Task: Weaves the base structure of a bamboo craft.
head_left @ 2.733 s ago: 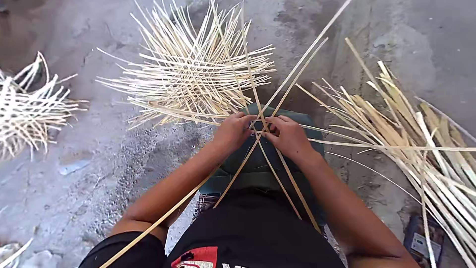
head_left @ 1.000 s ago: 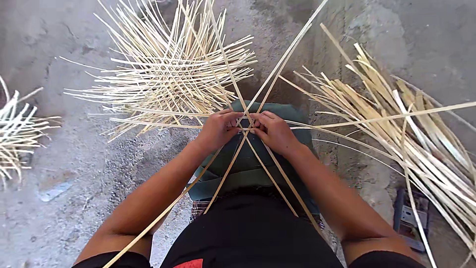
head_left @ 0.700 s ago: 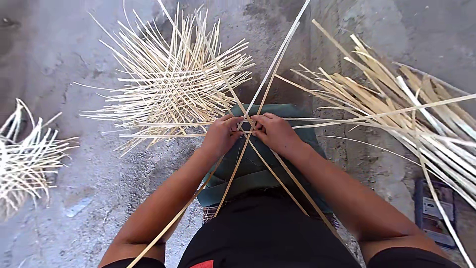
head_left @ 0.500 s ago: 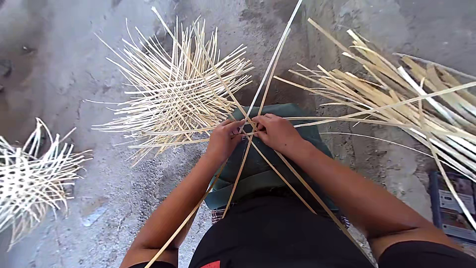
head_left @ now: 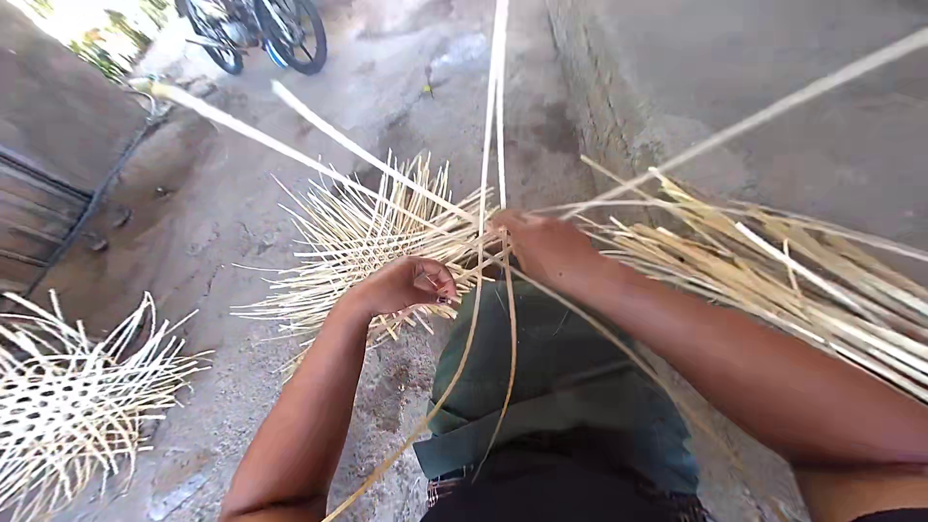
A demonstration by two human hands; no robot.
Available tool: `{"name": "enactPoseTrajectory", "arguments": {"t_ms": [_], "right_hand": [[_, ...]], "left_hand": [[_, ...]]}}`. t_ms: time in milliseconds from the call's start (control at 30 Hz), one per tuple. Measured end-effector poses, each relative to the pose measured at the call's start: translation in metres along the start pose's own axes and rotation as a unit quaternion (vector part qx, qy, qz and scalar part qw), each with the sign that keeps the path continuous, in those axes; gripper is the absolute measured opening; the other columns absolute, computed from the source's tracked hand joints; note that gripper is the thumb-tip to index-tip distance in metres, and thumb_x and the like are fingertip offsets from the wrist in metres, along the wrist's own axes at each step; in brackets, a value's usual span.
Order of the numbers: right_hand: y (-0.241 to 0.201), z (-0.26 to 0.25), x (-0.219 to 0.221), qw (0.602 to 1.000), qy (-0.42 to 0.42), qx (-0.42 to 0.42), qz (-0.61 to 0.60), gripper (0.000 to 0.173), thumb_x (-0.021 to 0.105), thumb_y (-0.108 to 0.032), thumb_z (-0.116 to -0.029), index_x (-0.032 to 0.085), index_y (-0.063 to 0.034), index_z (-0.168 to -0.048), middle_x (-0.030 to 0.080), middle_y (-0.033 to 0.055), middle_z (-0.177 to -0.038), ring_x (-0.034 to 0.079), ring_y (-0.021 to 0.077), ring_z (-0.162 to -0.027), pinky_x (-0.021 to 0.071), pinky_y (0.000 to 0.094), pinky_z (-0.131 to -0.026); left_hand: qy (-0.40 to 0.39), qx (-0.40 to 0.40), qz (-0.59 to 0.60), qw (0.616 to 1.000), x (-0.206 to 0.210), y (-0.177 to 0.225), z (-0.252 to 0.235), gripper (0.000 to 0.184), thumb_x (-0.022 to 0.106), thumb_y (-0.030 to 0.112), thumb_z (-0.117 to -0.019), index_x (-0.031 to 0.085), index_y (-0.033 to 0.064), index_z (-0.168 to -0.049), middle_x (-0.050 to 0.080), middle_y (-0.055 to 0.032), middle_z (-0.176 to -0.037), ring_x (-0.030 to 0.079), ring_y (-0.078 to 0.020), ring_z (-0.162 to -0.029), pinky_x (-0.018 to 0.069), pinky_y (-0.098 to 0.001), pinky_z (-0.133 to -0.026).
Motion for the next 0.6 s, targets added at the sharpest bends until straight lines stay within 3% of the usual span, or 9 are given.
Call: {"name": "enactPoseTrajectory", "arguments": {"t_ms": [100,200,300,467,600], "right_hand": [[-0.015,-0.032,-0.064,0.993,0.081,-0.073,0.045,0.048,0.055,0.005,-0.0964,0.059,-0.0152,-0.140,0.070,0.0245,-0.114,0.070,0.0488,-0.096,0.0542,0.0690,-0.078],[-0.034,-0.068,-0.119,0.975,0.142,-0.135,0.105,0.050,0.052,0.007,-0.0955,0.062,-0.0189,-0.137,0.070,0.0246,-0.115,0.068,0.0504,-0.100,0.0524,0.0707,-0.077],[-0.060,-0.093,-0.158,0.937,0.194,-0.231,0.175,0.050,0.050,0.011,-0.0948,0.064,-0.0181,-0.133,0.069,0.0227,-0.118,0.066,0.0492,-0.110,0.0520,0.0683,-0.083],[-0.092,-0.091,-0.177,0.883,0.208,-0.332,0.258,0.048,0.049,0.009,-0.0983,0.064,-0.0198,-0.133,0.069,0.0197,-0.115,0.063,0.0471,-0.112,0.0520,0.0630,-0.085],[-0.083,-0.057,-0.126,0.914,0.161,-0.296,0.228,0.048,0.053,0.008,-0.0962,0.067,-0.0194,-0.133,0.070,0.0188,-0.115,0.065,0.0453,-0.109,0.0527,0.0621,-0.087]], "left_hand": [[0.121,0.019,0.083,0.989,-0.029,0.022,-0.001,0.020,0.069,0.001,-0.0937,0.077,0.0112,-0.109,0.075,-0.0016,-0.111,0.071,-0.0136,-0.092,0.0590,-0.0352,-0.084],[0.224,0.040,0.179,0.957,-0.041,0.047,-0.013,0.029,0.061,0.002,-0.0989,0.070,0.0085,-0.125,0.070,-0.0055,-0.126,0.070,-0.0159,-0.101,0.0591,-0.0348,-0.088],[0.274,0.100,0.289,0.912,-0.051,0.062,-0.042,0.039,0.057,-0.002,-0.0994,0.062,0.0036,-0.138,0.067,-0.0118,-0.133,0.070,-0.0192,-0.108,0.0593,-0.0344,-0.090],[0.250,0.127,0.362,0.889,-0.042,0.084,-0.034,0.044,0.054,-0.001,-0.1020,0.058,0.0100,-0.145,0.067,-0.0101,-0.133,0.072,-0.0206,-0.103,0.0595,-0.0347,-0.088],[0.120,0.090,0.374,0.915,0.007,0.044,-0.013,0.045,0.050,-0.005,-0.1005,0.056,0.0049,-0.144,0.069,-0.0114,-0.128,0.072,-0.0207,-0.103,0.0607,-0.0351,-0.089]]}}
Point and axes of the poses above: each hand's wrist, its own z-axis away from the middle knuckle, its own x-axis out of the palm, y = z × x, the point moved 10 cm from there along -z, towards the middle knuckle
